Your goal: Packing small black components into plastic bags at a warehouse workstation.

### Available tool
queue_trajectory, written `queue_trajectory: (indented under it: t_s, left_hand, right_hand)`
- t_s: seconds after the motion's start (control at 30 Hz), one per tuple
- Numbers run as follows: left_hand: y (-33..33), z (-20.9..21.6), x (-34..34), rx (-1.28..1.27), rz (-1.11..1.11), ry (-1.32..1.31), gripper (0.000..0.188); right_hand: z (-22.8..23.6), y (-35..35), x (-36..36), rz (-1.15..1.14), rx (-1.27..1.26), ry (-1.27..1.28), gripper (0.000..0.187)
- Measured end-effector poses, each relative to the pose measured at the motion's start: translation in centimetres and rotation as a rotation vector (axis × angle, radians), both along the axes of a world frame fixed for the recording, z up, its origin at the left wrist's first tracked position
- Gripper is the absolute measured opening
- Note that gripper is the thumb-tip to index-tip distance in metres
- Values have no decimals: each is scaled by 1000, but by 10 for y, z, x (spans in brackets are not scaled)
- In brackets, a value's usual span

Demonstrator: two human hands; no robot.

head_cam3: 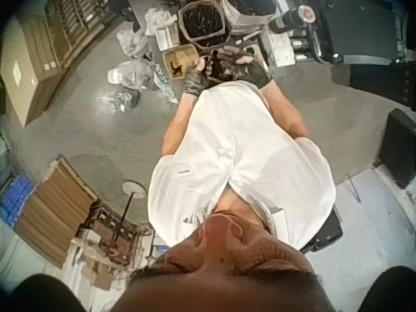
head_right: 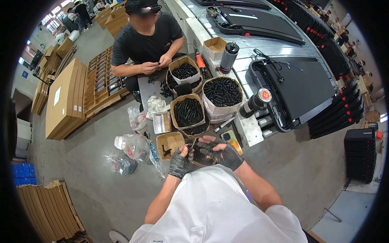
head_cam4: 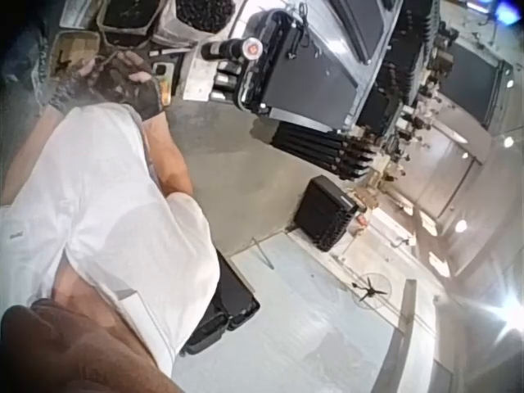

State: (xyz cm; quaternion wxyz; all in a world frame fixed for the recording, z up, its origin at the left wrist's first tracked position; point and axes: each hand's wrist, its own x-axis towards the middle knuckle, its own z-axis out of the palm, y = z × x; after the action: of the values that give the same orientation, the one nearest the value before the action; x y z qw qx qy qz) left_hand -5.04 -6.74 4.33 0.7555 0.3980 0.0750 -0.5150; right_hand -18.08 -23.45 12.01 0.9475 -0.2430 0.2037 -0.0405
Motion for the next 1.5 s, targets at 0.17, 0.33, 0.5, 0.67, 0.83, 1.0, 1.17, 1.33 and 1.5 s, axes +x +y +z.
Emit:
queue_trajectory:
  t_s: [0.17,0.33,0.5,0.67,0.83,1.0,1.17,1.33,1.5]
  left_hand:
    - [0,3,2,16,-11,-34,31]
    - [-2,3,-2,43,-17,-120,33]
    - [-2,-2,-3,50,-49,-150,34]
    - [-1,3,-4,60,-108,-179,32]
    - [-3,1,-4,68,-150,-241,32]
    - [-8,-2,-4,169,-113,-417,31]
    - [-10,1,-6,193,-115,-466,30]
    - [-12,-4,-7,111,-58,-261,31]
    - [-13,-9,-7,112,-46,-238,31]
  right_hand:
    - [-11,-2,-4,59,-59,-33,66]
    - [-11,-5,0,76,-87,19,56]
    - [-14,-4,0,76,-119,99,42]
    - [-24,-1,6,20,-394,232,27]
    - [-30,3,9,-20,-552,282,24]
    - [-17,11,14,1,-553,322,23]
    - [-15,17,18,4,-749,320,19]
    - [-22,24,21,-53,-936,322,17]
    - [-20,29,24,-48,-1011,313,18]
